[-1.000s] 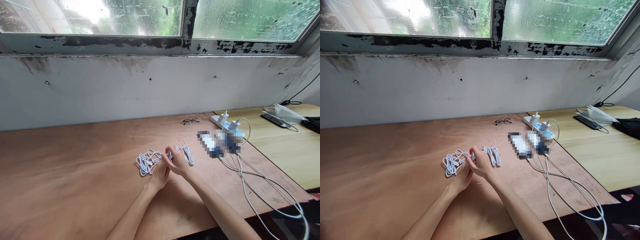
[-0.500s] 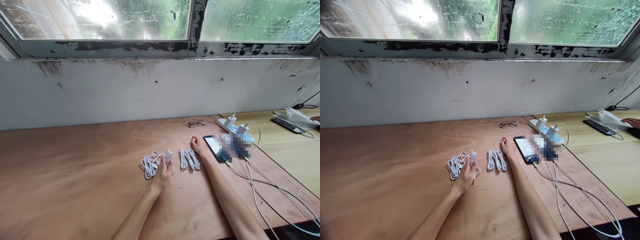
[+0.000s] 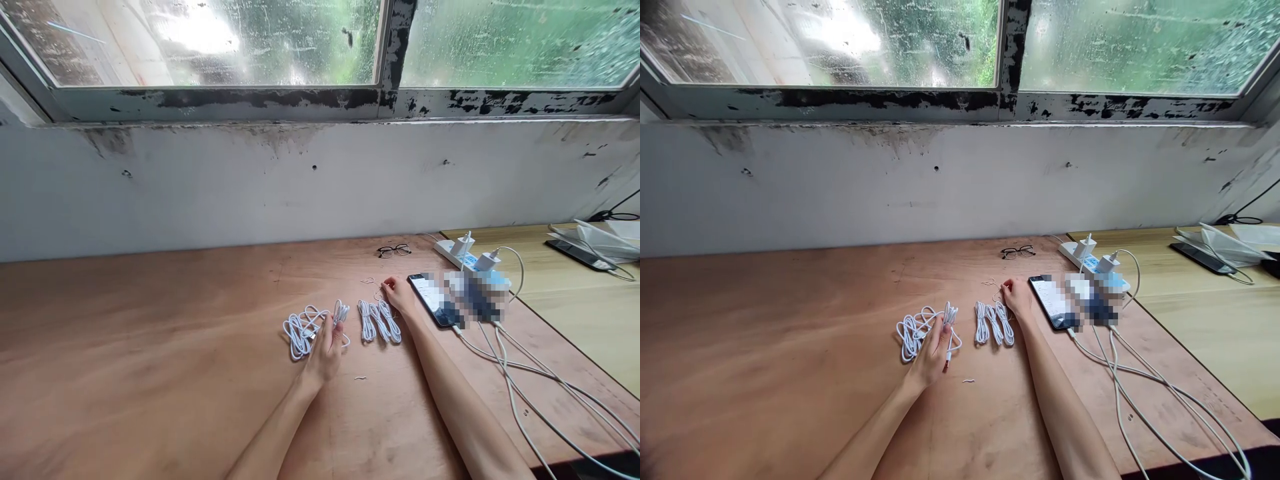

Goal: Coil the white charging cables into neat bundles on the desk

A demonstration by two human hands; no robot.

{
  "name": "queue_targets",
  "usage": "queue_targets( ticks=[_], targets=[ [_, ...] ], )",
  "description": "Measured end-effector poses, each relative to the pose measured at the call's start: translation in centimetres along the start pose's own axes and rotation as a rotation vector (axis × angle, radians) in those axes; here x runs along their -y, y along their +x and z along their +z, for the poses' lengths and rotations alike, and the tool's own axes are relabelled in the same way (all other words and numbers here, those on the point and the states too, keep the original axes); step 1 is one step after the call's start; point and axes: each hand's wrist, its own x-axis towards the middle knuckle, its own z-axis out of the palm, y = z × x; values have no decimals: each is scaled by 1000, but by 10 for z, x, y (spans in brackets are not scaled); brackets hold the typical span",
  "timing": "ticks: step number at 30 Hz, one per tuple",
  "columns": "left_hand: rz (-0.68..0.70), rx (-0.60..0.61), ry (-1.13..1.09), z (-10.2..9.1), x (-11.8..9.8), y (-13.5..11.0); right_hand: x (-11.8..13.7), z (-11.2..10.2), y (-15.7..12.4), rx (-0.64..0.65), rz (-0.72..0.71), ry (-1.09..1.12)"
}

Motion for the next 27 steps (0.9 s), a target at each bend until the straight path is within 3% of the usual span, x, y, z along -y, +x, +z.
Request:
queue_targets(
  ticks=[8, 20, 27],
  targets=[
    [52, -27, 27, -1, -3, 0, 7, -15, -5, -24, -87, 113],
    [58, -5, 45, -2, -7, 1, 37, -47, -32, 108, -112, 532],
    [88, -7, 82, -1, -7, 2, 52, -44, -40, 111, -153, 561]
  ],
)
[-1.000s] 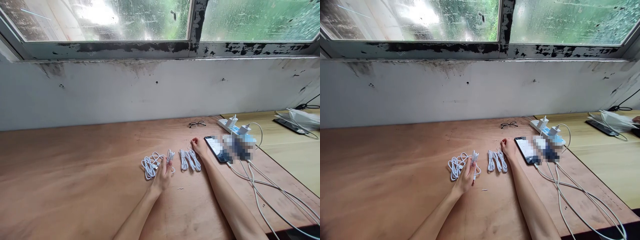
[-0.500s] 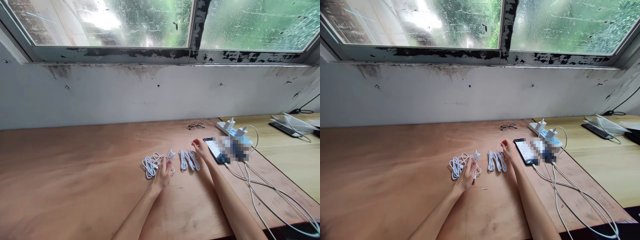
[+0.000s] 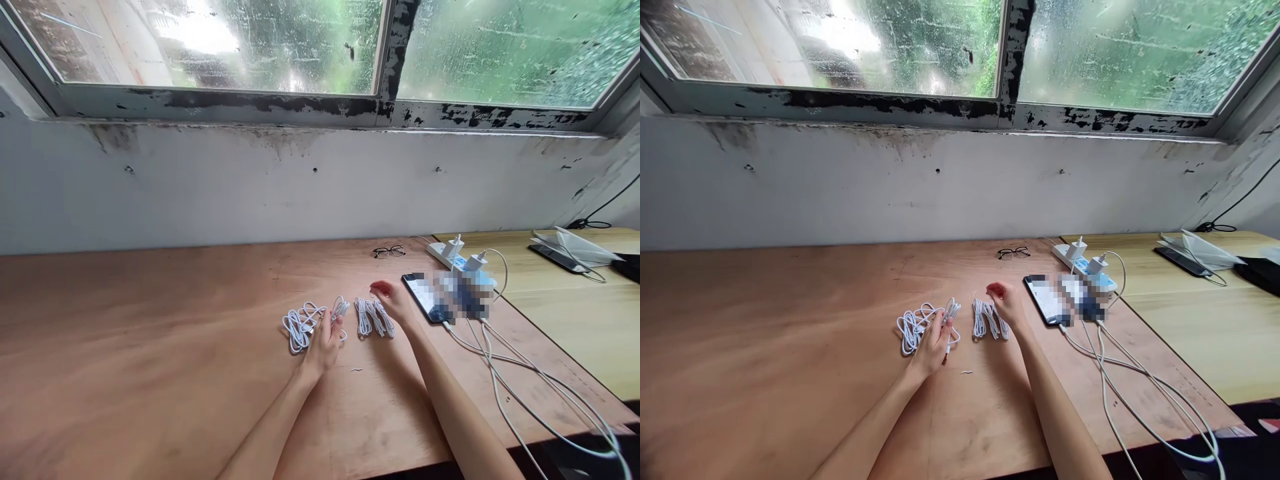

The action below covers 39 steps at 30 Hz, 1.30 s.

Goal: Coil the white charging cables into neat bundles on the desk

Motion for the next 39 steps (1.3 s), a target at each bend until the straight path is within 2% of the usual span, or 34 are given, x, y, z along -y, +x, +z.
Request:
queue_targets(
  ticks=[4, 11, 14, 17, 22, 26, 29, 31, 33, 36, 39],
  targets=[
    [7, 7, -24, 0, 0, 0, 0, 13, -5, -41, -47, -109],
    [-7, -5, -28, 0, 1, 1, 11, 20, -10, 46, -184, -292],
    [-2, -8, -26, 0, 0, 2, 15, 16, -11, -1, -182, -212],
    [-24, -9, -13, -1, 0, 2, 18, 13, -15, -86, -142, -35],
    [-35, 12, -7, 0, -1, 1, 32, 24, -32, -136, -73, 255],
    [-32, 39, 2, 1, -1, 0, 49, 40, -47, -241, -193, 310],
    [-11, 56, 42, 2, 1, 0, 56, 47, -55, -318, -297, 233],
    [-7, 84, 43, 2, 2, 1, 58, 48, -57, -260, -371, 171],
    [-13, 93, 24, 2, 4, 2, 59, 48, -59, -134, -436, 108],
    [-25, 61, -40, 0, 5, 3, 58, 47, -59, 45, -512, -22],
    [-27, 35, -116, -1, 6, 4, 57, 48, -61, 138, -575, -151]
  ],
)
